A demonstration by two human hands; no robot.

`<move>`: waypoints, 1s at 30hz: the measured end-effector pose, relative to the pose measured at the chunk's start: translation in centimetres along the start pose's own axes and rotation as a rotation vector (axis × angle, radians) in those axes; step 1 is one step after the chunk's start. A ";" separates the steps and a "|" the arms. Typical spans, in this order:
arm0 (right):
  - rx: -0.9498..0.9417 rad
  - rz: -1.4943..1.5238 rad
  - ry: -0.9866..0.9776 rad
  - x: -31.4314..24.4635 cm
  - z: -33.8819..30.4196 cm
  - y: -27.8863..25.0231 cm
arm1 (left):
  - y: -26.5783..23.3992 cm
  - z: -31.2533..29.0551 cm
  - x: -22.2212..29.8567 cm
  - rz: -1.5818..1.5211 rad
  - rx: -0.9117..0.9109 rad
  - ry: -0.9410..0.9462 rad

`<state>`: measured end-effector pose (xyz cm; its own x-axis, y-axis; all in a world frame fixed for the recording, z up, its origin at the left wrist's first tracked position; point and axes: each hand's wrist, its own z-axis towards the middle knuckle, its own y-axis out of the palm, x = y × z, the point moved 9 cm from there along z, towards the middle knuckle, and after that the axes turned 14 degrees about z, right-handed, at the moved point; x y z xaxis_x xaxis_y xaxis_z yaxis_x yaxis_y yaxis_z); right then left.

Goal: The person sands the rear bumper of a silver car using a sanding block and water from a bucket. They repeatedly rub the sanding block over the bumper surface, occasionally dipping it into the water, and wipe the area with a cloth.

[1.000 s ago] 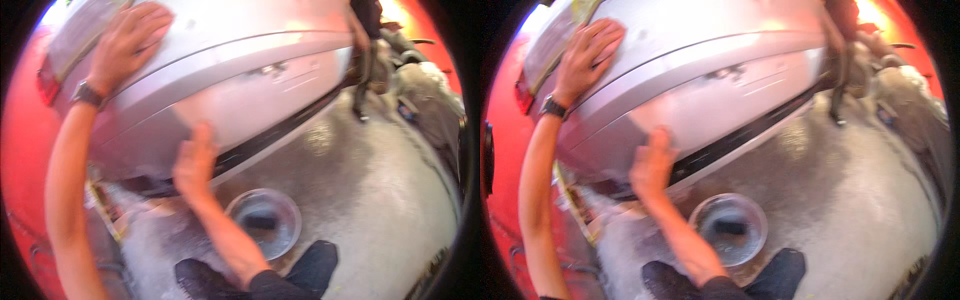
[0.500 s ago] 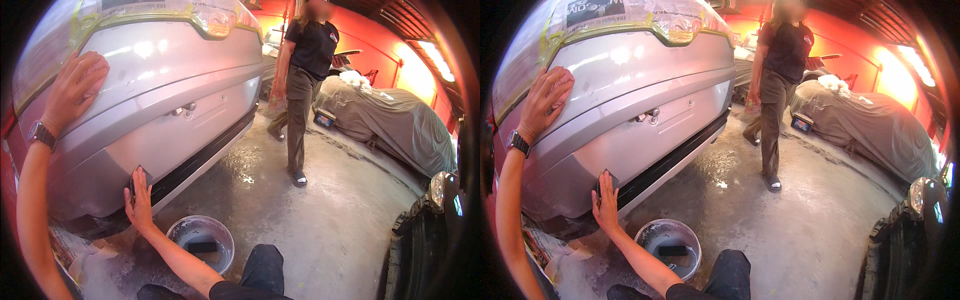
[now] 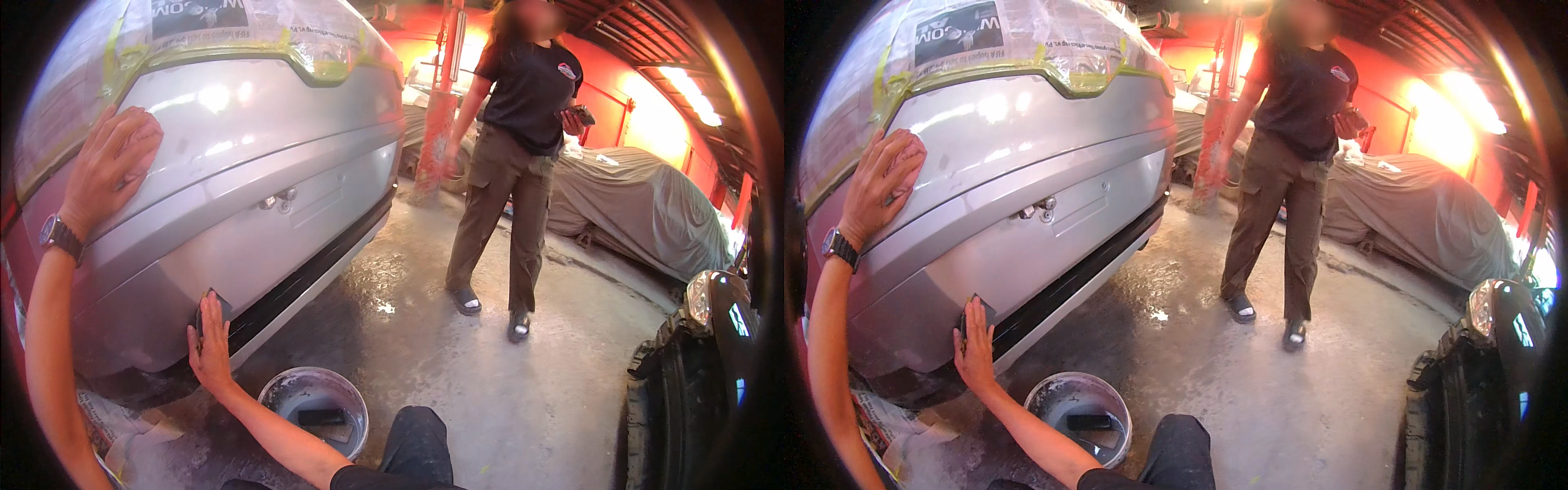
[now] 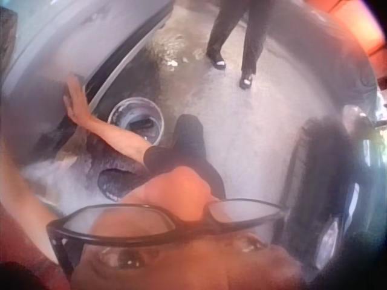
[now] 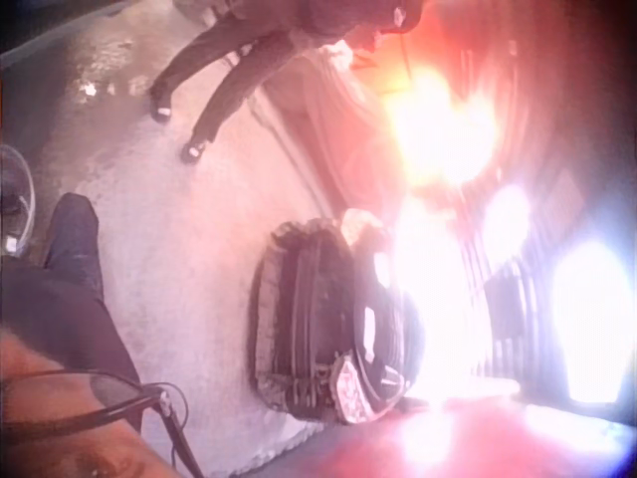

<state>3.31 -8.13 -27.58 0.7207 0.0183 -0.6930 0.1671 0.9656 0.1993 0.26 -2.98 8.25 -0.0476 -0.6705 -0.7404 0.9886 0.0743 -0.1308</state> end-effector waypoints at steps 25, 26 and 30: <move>-0.052 0.092 -0.051 -6.2 7.6 1.8 | -0.6 0.5 1.5 0.062 0.028 0.208; -0.120 0.049 -0.056 -5.6 6.7 1.2 | -1.5 0.6 1.7 0.059 0.075 0.246; -0.095 -0.050 0.047 -2.5 1.8 -1.1 | -1.3 0.9 1.2 -0.031 -0.010 0.229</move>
<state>2.52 -9.74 -24.83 0.6803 -0.0206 -0.7326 0.1360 0.9858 0.0985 -0.97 -4.57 8.10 -0.1098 -0.4872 -0.8663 0.9848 0.0648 -0.1612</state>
